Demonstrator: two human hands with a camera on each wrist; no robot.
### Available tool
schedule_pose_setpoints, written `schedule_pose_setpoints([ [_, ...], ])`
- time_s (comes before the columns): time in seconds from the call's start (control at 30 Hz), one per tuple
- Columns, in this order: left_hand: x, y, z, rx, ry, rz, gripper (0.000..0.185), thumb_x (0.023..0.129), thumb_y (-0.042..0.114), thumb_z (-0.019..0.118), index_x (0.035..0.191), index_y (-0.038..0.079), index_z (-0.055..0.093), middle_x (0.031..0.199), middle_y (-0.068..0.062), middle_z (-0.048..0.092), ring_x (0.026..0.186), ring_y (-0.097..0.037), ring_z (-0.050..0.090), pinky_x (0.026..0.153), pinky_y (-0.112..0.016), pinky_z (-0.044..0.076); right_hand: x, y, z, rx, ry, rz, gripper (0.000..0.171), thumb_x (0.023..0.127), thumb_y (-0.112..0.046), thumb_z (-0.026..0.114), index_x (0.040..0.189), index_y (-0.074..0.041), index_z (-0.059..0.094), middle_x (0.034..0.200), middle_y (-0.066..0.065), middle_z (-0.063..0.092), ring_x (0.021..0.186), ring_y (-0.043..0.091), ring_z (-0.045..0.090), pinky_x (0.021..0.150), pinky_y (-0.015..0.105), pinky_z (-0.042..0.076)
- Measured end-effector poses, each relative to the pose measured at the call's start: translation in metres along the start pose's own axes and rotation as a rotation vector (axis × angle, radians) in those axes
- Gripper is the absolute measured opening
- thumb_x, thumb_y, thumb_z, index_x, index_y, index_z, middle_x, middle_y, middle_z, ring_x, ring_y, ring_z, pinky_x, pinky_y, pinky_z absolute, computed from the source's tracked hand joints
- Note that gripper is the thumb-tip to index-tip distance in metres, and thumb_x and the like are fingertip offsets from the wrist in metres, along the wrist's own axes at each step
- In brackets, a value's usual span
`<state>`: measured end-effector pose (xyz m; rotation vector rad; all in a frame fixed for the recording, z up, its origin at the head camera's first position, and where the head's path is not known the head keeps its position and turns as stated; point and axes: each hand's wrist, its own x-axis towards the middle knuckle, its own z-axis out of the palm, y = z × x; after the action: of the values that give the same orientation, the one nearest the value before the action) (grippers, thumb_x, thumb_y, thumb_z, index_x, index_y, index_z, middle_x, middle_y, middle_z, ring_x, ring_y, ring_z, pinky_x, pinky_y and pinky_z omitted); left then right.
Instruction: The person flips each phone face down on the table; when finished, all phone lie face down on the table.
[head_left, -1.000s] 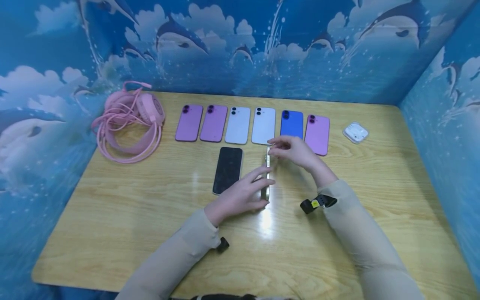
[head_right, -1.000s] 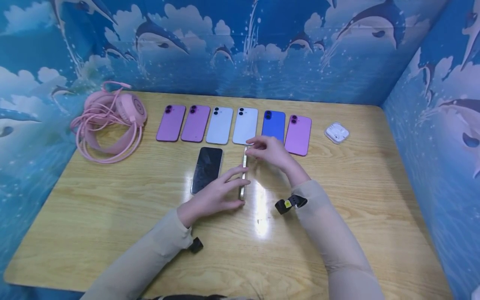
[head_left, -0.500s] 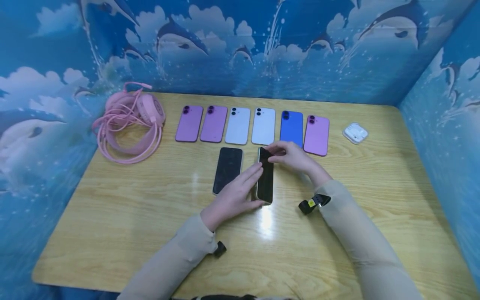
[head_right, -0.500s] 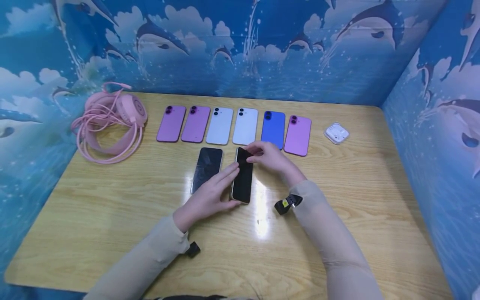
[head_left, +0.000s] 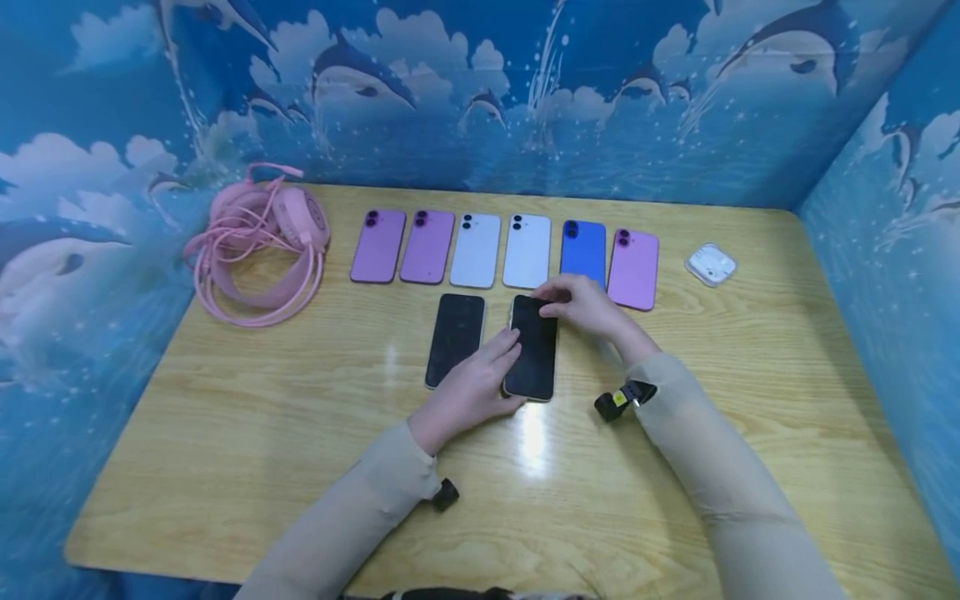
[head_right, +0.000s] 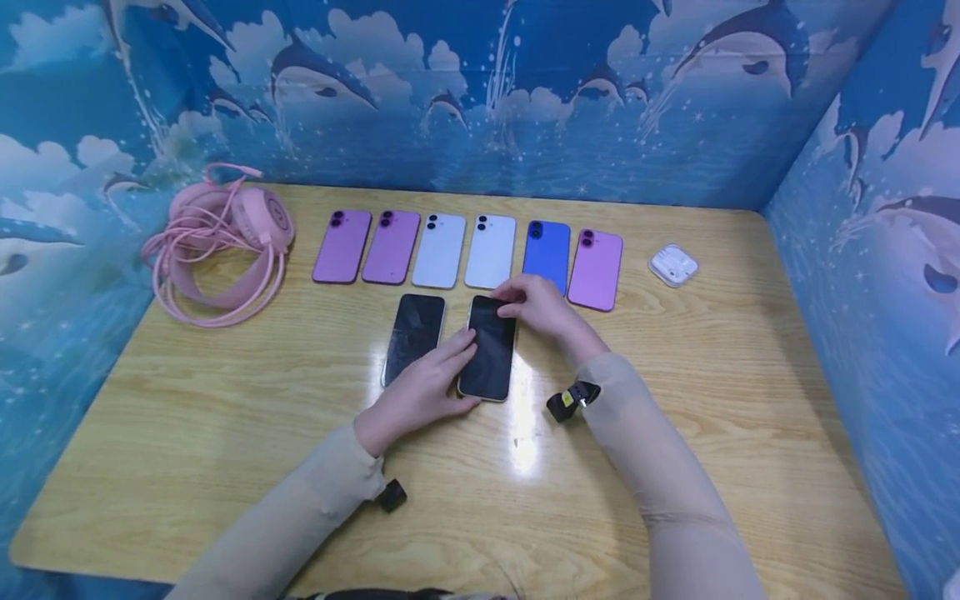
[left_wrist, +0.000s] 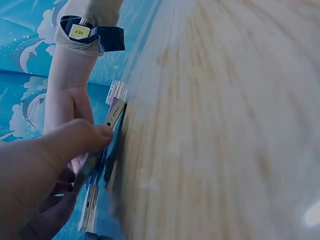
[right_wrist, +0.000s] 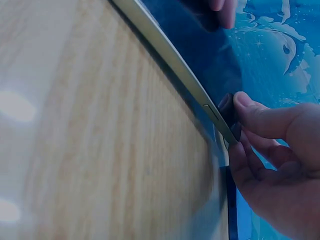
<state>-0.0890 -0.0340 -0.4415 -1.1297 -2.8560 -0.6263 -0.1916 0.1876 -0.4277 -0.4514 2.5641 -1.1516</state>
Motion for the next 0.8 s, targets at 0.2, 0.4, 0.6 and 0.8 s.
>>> schedule_pose_setpoints([
  [0.2, 0.0010, -0.0026, 0.0045, -0.007, -0.017, 0.003, 0.072, 0.081, 0.032, 0.077, 0.133, -0.008, 0.049, 0.145, -0.022, 0.040, 0.136, -0.030, 0.034, 0.109, -0.035, 0.033, 0.0041, -0.0030, 0.0008, -0.028, -0.001, 0.012, 0.024, 0.087, -0.008, 0.070, 0.111, -0.004, 0.069, 0.102, 0.010, 0.066, 0.096, 0.024, 0.060, 0.086, 0.039, 0.049],
  [0.4, 0.0011, -0.0036, 0.0070, -0.005, -0.017, 0.009, 0.067, 0.082, 0.032, 0.076, 0.130, -0.009, 0.052, 0.142, -0.024, 0.042, 0.134, -0.031, 0.037, 0.108, -0.035, 0.034, 0.0078, -0.0067, 0.0032, -0.064, -0.012, 0.007, 0.020, 0.088, -0.004, 0.067, 0.108, -0.003, 0.069, 0.102, 0.011, 0.067, 0.097, 0.024, 0.060, 0.089, 0.039, 0.049],
  [0.6, 0.0018, -0.0044, 0.0070, 0.010, -0.017, 0.018, 0.066, 0.082, 0.034, 0.075, 0.128, -0.010, 0.054, 0.140, -0.024, 0.044, 0.133, -0.032, 0.038, 0.107, -0.036, 0.036, 0.0091, -0.0076, 0.0051, -0.066, -0.006, -0.004, 0.019, 0.088, -0.003, 0.067, 0.107, -0.002, 0.069, 0.100, 0.012, 0.068, 0.094, 0.025, 0.061, 0.087, 0.039, 0.050],
  [0.8, 0.0043, -0.0049, 0.0031, -0.005, -0.076, -0.029, 0.068, 0.083, 0.036, 0.075, 0.131, -0.007, 0.053, 0.144, -0.022, 0.041, 0.135, -0.030, 0.036, 0.107, -0.035, 0.036, 0.0104, -0.0060, 0.0057, -0.071, -0.007, -0.012, 0.020, 0.088, -0.004, 0.067, 0.108, -0.002, 0.068, 0.101, 0.012, 0.067, 0.094, 0.025, 0.061, 0.086, 0.038, 0.050],
])
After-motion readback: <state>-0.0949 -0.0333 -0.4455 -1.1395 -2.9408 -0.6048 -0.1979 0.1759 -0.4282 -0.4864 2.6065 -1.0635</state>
